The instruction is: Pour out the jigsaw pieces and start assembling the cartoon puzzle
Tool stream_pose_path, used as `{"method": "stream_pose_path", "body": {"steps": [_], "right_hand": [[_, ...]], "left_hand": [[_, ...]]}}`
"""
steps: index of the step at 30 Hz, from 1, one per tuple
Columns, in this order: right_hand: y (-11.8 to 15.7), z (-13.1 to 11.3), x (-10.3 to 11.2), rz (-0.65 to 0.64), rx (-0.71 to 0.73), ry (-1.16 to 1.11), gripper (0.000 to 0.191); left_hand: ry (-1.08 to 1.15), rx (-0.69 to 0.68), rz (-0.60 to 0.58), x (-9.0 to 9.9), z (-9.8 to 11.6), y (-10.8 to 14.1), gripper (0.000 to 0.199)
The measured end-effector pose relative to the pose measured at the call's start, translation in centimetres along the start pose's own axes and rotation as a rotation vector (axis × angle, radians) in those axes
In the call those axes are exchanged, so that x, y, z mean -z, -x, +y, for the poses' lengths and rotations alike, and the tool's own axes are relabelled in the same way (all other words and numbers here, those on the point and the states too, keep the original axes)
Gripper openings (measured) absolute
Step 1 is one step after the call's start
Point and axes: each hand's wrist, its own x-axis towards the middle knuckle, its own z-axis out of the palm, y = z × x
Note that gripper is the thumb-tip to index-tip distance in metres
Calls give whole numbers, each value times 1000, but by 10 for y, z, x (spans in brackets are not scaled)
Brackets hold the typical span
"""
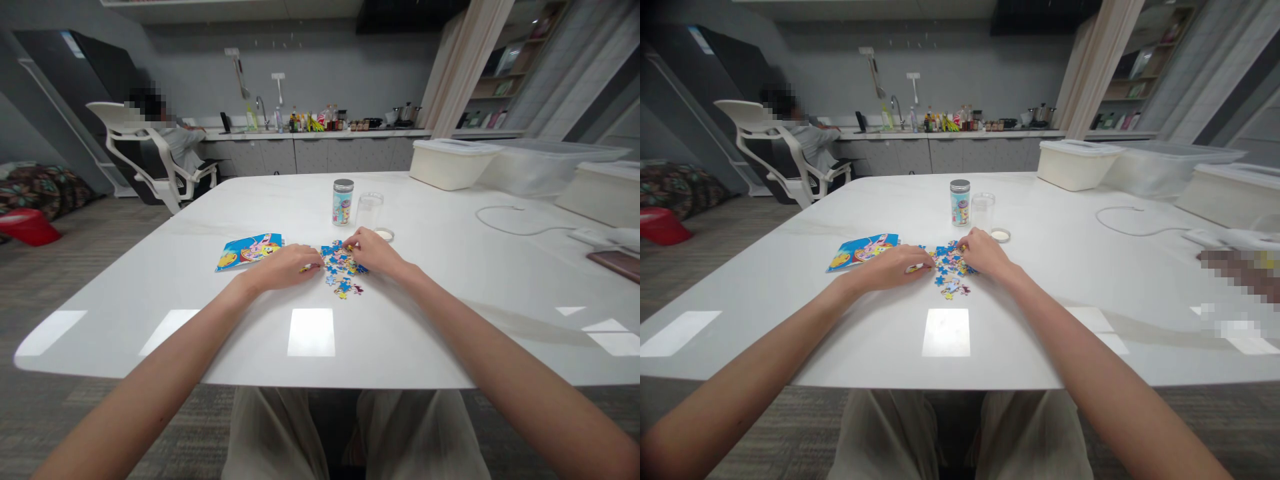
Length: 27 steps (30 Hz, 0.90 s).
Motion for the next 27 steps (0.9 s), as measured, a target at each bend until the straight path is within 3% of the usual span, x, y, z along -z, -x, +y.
{"method": "stream_pose_path", "body": {"steps": [8,27], "right_hand": [[2,1,2,13,-5,18,25],[3,1,3,33,-19,18,28]], "left_hand": [[-2,-2,3,1,0,0,22],[-10,-2,-12,1,0,0,22]]}}
